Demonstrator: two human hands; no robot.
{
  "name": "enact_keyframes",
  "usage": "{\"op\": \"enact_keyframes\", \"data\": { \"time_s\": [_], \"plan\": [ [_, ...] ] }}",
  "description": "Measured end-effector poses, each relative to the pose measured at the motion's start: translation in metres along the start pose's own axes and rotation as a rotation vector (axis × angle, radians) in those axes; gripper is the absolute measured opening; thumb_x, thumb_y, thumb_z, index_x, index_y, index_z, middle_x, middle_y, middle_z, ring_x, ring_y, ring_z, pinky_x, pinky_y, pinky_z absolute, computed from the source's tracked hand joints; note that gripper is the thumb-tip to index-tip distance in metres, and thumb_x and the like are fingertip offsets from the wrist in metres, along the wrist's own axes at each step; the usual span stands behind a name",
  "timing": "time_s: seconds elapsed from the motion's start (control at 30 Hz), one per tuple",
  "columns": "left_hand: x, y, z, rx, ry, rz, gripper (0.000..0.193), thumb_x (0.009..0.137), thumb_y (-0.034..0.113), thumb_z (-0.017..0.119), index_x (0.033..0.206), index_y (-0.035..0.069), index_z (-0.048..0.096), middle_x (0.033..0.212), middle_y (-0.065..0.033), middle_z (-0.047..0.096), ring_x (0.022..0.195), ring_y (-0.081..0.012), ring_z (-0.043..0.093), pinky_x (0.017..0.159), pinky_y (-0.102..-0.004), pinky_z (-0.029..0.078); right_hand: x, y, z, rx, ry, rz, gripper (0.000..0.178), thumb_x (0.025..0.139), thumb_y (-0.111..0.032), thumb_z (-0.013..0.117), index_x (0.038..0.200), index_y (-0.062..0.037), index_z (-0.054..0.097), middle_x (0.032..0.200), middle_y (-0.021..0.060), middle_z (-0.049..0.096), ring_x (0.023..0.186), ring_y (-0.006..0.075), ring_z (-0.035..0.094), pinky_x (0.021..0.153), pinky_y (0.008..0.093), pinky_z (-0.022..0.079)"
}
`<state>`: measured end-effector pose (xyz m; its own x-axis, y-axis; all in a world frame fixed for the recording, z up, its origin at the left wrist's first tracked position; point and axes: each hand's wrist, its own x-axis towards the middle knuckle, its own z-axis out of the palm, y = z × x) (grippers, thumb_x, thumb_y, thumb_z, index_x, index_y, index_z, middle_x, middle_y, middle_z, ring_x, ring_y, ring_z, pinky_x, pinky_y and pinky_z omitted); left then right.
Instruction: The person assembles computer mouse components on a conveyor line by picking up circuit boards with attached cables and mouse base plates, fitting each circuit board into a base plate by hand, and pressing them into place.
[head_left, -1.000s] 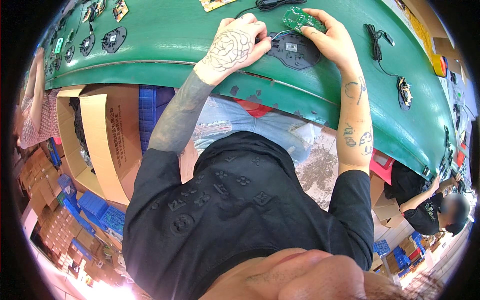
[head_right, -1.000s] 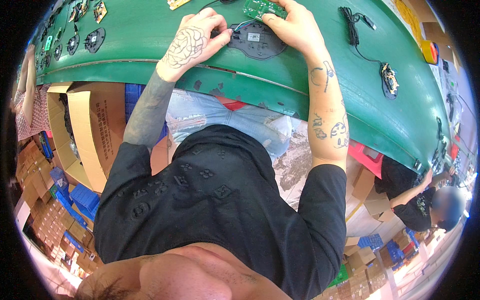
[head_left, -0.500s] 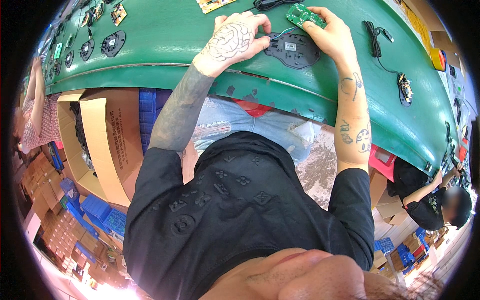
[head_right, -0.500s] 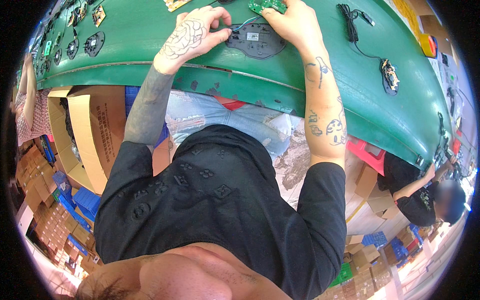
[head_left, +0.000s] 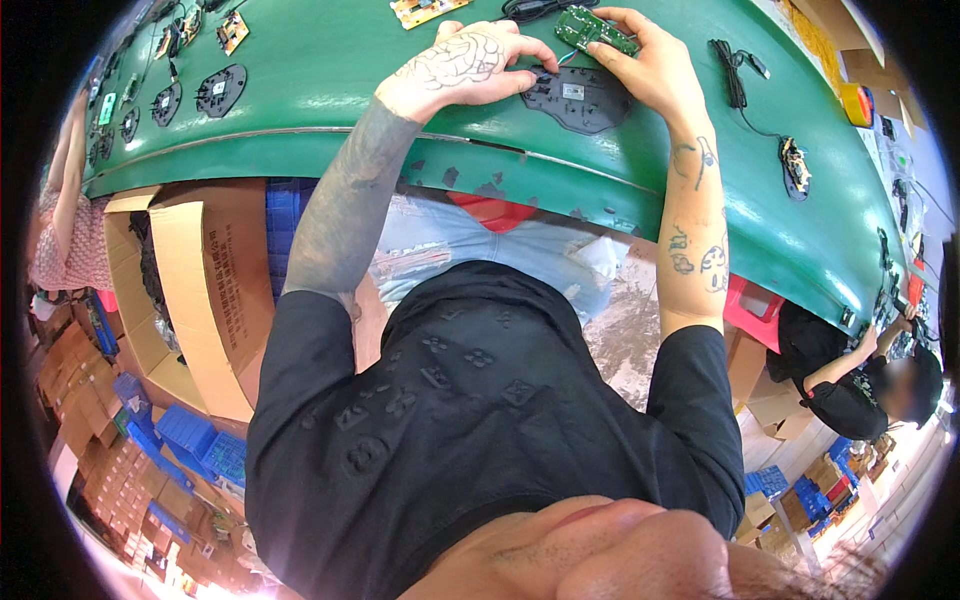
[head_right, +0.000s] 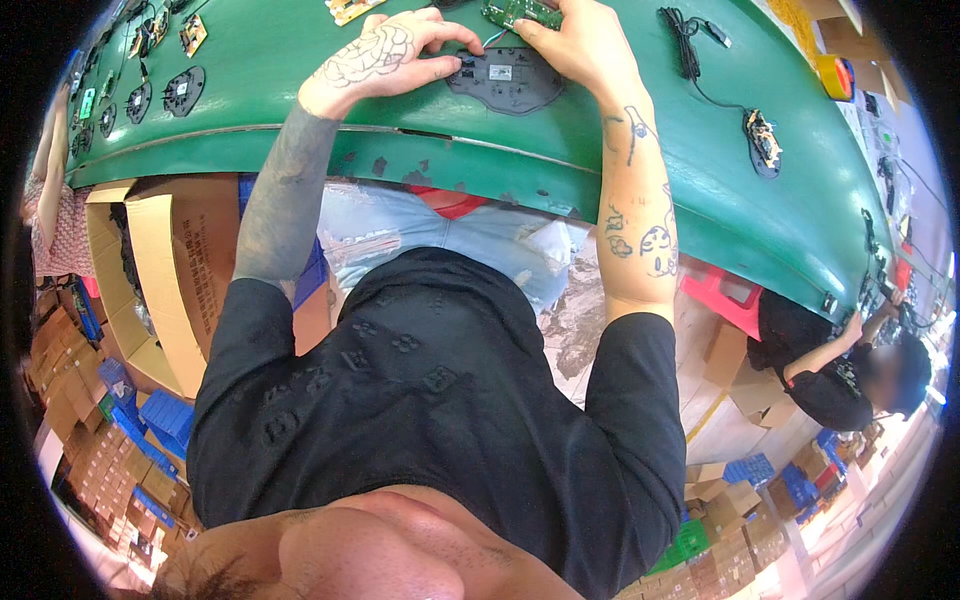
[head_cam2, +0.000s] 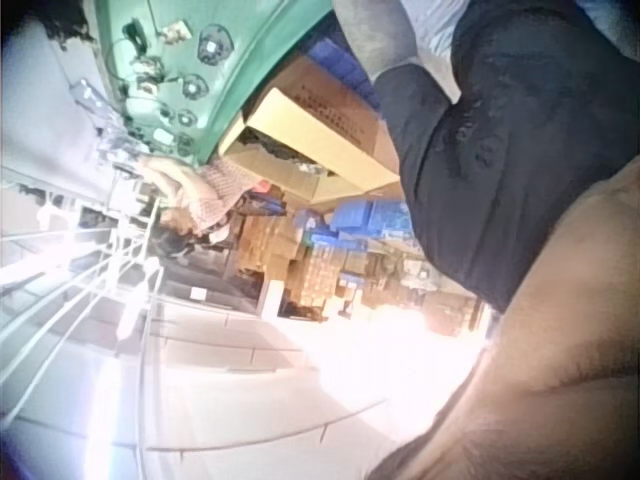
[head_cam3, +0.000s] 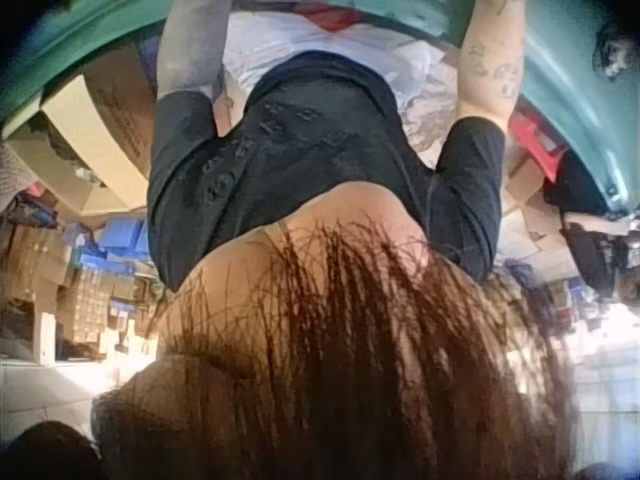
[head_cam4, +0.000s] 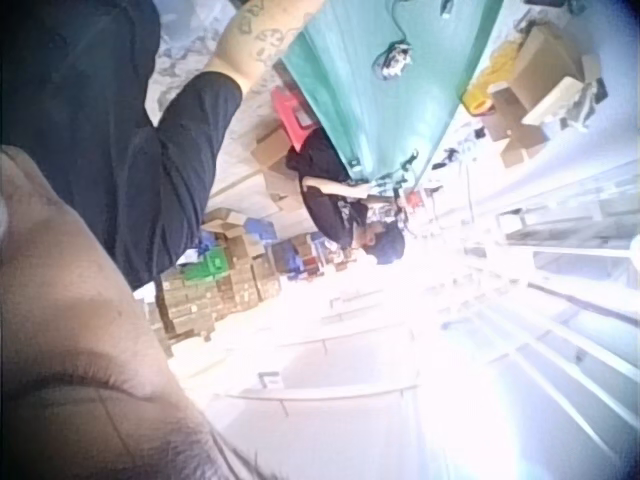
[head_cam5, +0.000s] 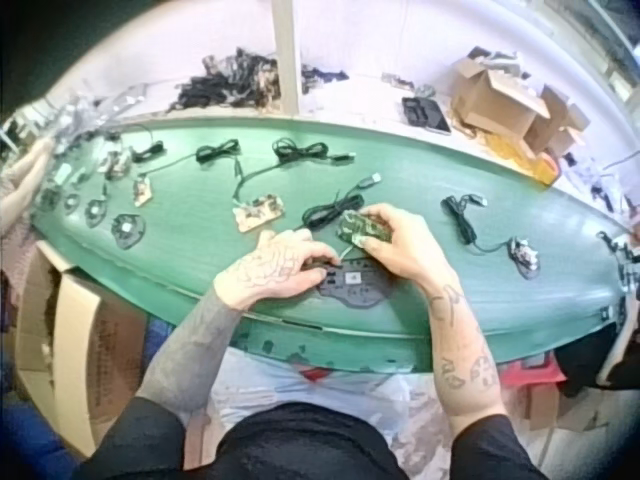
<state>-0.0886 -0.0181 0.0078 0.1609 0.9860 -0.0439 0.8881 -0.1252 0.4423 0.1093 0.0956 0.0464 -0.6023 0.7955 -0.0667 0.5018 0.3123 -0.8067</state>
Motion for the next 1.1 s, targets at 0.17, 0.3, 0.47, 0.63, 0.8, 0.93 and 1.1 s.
{"op": "enact_keyframes", "data": {
  "time_s": [0.17,0.3,0.47,0.63,0.8,0.93,1.1],
  "plan": [
    [0.016,-0.023,-0.004,-0.313,-0.121,0.102,0.036,0.089,0.024,0.062,0.125,0.023,0.066,0.097,-0.0070,0.063,0.091,-0.0239,0.063,0.078,-0.0334,0.049,-0.010,0.015,-0.013,0.142,-0.174,-0.078,0.037,0.090,-0.012,0.070,0.125,-0.0053,0.062,0.111,0.0054,0.067,0.096,0.0131,0.062,0.081,0.0272,0.052],
    [0.024,-0.019,-0.012,-0.322,-0.205,0.131,0.038,0.088,0.023,0.064,0.125,0.022,0.066,0.091,-0.0052,0.060,0.089,-0.0207,0.062,0.078,-0.0336,0.049,-0.039,0.006,-0.008,0.157,-0.176,-0.257,0.034,0.089,-0.009,0.068,0.123,-0.0096,0.065,0.108,0.0065,0.068,0.092,0.0155,0.064,0.082,0.0306,0.055],
    [0.020,-0.008,-0.030,-0.359,-0.232,0.117,0.036,0.082,0.016,0.069,0.118,0.010,0.068,0.098,-0.0117,0.069,0.093,-0.0264,0.066,0.080,-0.0354,0.052,-0.039,0.014,0.005,-0.026,0.191,-0.265,0.032,0.088,-0.010,0.069,0.121,-0.0108,0.067,0.107,0.0103,0.069,0.091,0.0176,0.067,0.076,0.0302,0.057],
    [0.029,-0.012,-0.013,-0.293,-0.227,0.124,0.036,0.081,0.023,0.070,0.114,0.009,0.067,0.098,-0.0124,0.066,0.094,-0.0284,0.064,0.082,-0.0394,0.050,-0.028,0.024,0.004,-0.292,0.561,-0.297,0.033,0.087,-0.014,0.073,0.119,-0.0107,0.068,0.112,0.0112,0.065,0.102,0.0200,0.065,0.081,0.0325,0.058],
    [0.034,-0.013,-0.002,-0.303,-0.250,0.120,0.040,0.085,0.021,0.066,0.125,0.022,0.065,0.089,-0.0050,0.061,0.088,-0.0202,0.062,0.077,-0.0331,0.049,-0.046,0.019,0.004,-0.210,0.049,-0.246,0.017,0.083,-0.017,0.074,0.096,-0.0075,0.073,0.085,0.0065,0.067,0.069,0.0178,0.064,0.067,0.0302,0.053],
    [0.035,-0.011,0.001,-0.294,-0.240,0.105,0.040,0.085,0.020,0.066,0.125,0.023,0.065,0.088,-0.0048,0.061,0.087,-0.0206,0.062,0.077,-0.0332,0.050,-0.048,0.019,0.009,-0.264,-0.039,-0.187,0.018,0.081,-0.019,0.074,0.095,-0.0072,0.074,0.085,0.0072,0.065,0.068,0.0181,0.062,0.067,0.0307,0.052],
    [0.037,-0.010,0.004,-0.278,-0.240,0.112,0.039,0.086,0.020,0.066,0.125,0.023,0.065,0.088,-0.0046,0.061,0.087,-0.0206,0.062,0.077,-0.0330,0.050,-0.048,0.020,0.003,-0.287,-0.062,-0.150,0.017,0.081,-0.020,0.073,0.093,-0.0065,0.074,0.085,0.0076,0.066,0.070,0.0183,0.062,0.068,0.0314,0.052]
  ]
}}
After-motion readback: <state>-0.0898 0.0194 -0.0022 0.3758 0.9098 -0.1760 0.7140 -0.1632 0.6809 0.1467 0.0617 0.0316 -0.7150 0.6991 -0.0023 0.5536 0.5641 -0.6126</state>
